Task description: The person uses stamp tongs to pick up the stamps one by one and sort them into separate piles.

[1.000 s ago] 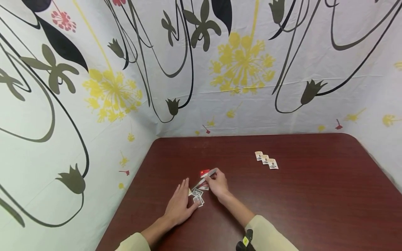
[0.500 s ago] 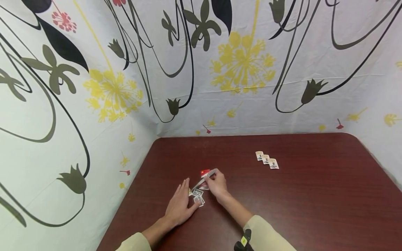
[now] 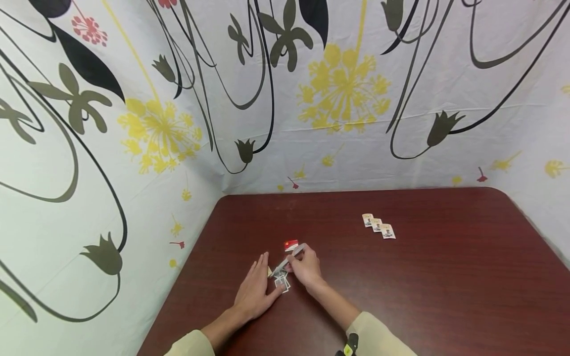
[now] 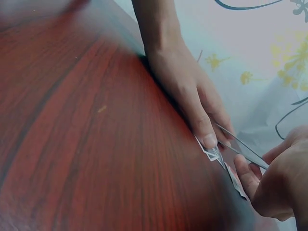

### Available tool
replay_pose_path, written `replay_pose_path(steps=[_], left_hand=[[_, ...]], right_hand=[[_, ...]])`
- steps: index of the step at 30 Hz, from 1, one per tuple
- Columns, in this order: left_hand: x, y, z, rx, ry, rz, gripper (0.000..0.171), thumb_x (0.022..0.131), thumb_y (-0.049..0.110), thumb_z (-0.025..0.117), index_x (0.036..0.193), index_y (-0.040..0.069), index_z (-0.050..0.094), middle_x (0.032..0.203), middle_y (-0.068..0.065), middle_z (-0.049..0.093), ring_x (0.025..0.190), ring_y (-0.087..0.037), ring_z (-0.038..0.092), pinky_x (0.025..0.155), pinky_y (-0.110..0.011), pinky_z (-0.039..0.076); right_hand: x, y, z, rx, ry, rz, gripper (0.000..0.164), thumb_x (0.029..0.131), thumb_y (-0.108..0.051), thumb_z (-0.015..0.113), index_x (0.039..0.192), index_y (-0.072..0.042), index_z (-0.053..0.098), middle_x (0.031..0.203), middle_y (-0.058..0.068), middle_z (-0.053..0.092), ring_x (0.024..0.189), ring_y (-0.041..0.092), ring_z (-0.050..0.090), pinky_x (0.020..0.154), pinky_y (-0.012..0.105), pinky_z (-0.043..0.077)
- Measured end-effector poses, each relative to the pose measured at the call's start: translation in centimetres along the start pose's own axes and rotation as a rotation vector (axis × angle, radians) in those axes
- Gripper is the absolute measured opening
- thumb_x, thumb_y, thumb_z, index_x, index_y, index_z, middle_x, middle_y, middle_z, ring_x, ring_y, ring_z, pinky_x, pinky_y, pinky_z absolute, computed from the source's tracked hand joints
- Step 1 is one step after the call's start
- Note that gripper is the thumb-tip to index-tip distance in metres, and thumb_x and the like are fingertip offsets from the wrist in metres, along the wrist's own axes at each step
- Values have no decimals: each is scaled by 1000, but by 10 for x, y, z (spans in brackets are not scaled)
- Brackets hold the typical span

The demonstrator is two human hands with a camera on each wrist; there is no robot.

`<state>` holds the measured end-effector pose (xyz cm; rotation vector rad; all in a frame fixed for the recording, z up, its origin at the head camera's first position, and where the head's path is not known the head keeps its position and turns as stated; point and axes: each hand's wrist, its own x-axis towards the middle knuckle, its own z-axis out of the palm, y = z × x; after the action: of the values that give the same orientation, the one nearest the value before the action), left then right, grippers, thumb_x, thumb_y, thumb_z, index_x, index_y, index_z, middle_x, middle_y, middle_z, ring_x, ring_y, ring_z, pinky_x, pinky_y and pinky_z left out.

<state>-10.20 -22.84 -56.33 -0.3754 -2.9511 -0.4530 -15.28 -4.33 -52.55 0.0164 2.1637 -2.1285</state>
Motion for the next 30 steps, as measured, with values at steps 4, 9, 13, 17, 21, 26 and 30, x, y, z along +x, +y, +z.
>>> replay_pose_path(steps=[4,9,13,17,21,26,30], left_hand=[[0,0,0,-1,2,2,103,99,62,61,167,-4,21,171,-21,30,159,-28,26,130,-40,21],[0,-1,1,6,8,8,103,99,63,61,166,-5,22,171,-21,30,159,-28,27,130,-40,22],[2,-2,2,13,13,13,103,99,63,61,166,-5,21,171,-21,30,159,-28,27,130,-40,21],[2,-3,2,13,14,15,104,99,63,61,166,-5,21,171,-21,30,159,-27,27,130,-39,21],[3,-4,3,13,16,15,104,99,64,60,166,-5,21,171,-20,30,159,-27,27,130,-39,21],[2,-4,4,9,14,12,104,99,64,61,167,-5,21,171,-20,30,159,-27,27,130,-40,21],[1,-4,4,0,20,13,105,98,63,62,167,-5,21,171,-20,30,159,-28,27,130,-41,22]], right_hand=[[-2,2,3,-2,28,-18,12,96,4,70,99,2,58,85,21,73,72,33,77,70,45,66],[-3,3,6,13,68,-38,12,96,5,69,100,3,58,87,21,74,75,37,78,71,44,66],[-3,4,8,40,94,-42,11,97,6,69,101,5,59,88,21,75,76,39,78,71,44,66],[-2,5,9,59,112,-41,11,96,7,69,100,4,59,89,21,74,76,39,77,70,42,66],[-1,8,12,62,131,-42,11,96,8,69,99,3,59,88,21,75,75,39,77,69,40,66],[1,10,13,86,142,-47,11,95,11,68,99,6,59,87,22,75,74,38,77,68,38,66],[3,10,12,138,140,-31,11,95,14,66,101,8,58,89,25,74,75,39,78,69,39,66]])
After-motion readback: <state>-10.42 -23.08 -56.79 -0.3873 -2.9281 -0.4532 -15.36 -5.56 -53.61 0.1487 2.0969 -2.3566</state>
